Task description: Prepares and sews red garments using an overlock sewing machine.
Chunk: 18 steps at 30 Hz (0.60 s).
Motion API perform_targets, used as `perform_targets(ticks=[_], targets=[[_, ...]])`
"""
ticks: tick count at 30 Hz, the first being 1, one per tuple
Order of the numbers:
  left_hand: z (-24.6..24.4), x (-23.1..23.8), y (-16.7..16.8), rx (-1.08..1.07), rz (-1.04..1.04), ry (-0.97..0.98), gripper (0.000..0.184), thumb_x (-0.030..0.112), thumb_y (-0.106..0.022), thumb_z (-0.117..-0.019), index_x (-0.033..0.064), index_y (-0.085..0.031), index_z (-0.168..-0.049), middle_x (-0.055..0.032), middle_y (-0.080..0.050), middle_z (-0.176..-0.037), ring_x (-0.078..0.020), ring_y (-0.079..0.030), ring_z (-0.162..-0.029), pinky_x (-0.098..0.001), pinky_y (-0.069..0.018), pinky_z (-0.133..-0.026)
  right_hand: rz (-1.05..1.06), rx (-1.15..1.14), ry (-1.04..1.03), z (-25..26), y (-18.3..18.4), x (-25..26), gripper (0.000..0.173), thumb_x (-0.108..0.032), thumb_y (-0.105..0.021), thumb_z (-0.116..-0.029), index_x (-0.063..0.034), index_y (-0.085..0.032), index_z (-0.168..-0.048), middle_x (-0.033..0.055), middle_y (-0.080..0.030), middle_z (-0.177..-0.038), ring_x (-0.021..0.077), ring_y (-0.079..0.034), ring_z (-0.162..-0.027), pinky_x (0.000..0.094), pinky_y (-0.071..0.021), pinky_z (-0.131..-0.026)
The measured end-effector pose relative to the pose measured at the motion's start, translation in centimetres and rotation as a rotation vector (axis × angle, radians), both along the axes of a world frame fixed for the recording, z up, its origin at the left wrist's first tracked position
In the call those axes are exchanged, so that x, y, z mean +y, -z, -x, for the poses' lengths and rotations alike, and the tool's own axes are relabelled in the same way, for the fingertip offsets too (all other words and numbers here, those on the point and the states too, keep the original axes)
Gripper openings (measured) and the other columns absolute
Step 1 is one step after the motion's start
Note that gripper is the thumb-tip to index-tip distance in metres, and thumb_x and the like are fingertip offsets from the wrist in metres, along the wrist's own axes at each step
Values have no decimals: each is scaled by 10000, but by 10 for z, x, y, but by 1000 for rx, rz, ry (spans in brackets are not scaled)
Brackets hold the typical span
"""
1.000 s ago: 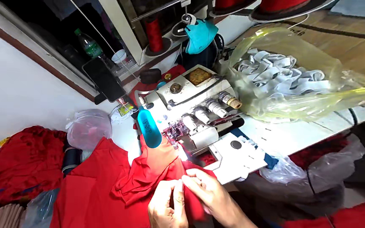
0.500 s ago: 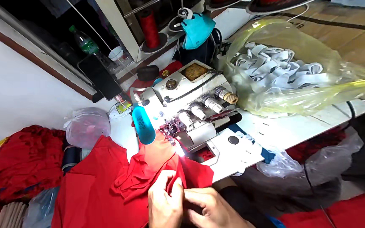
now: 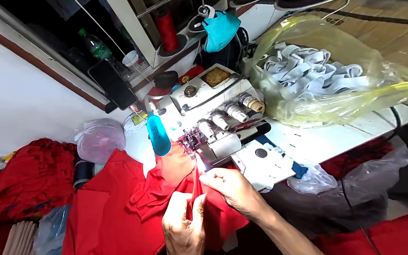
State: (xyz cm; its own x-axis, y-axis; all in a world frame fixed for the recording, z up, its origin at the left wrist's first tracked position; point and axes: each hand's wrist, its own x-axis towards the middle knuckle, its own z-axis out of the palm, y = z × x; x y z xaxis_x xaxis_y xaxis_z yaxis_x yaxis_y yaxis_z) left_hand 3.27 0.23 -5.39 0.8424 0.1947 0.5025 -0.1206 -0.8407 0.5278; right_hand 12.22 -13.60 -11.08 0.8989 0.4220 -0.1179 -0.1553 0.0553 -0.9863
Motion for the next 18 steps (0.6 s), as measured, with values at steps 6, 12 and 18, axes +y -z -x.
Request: perform_targets(ticks=[6, 12, 18], targets=[[2, 0, 8, 0, -111, 102, 238, 163, -721, -903, 73, -654, -693, -126, -745, -1174, -184, -711, -1074, -271, -592, -867, 99, -101, 66, 10, 5, -13, 247, -421, -651, -977, -205, -770, -962, -105, -682, -770, -6, -610, -686, 203, -502, -638], [0, -9, 11, -11, -311, 82, 181, 143, -699, -863, 94, -645, -698, -93, -759, -1168, -218, -720, -1057, -280, -583, -845, 209, -243, 85, 20, 3, -13, 245, -357, -609, -994, -164, -759, -1008, -106, -612, -687, -31, -527, -591, 176, -443, -568], [2, -19, 10, 24, -369, 78, 162, 156, -690, -845, 102, -668, -693, -72, -761, -1185, -222, -728, -1062, -295, -582, -855, 232, -267, 49, 23, -7, -15, 276, -252, -533, -977, -147, -780, -1042, -89, -671, -741, -35, -576, -647, 187, -474, -610]])
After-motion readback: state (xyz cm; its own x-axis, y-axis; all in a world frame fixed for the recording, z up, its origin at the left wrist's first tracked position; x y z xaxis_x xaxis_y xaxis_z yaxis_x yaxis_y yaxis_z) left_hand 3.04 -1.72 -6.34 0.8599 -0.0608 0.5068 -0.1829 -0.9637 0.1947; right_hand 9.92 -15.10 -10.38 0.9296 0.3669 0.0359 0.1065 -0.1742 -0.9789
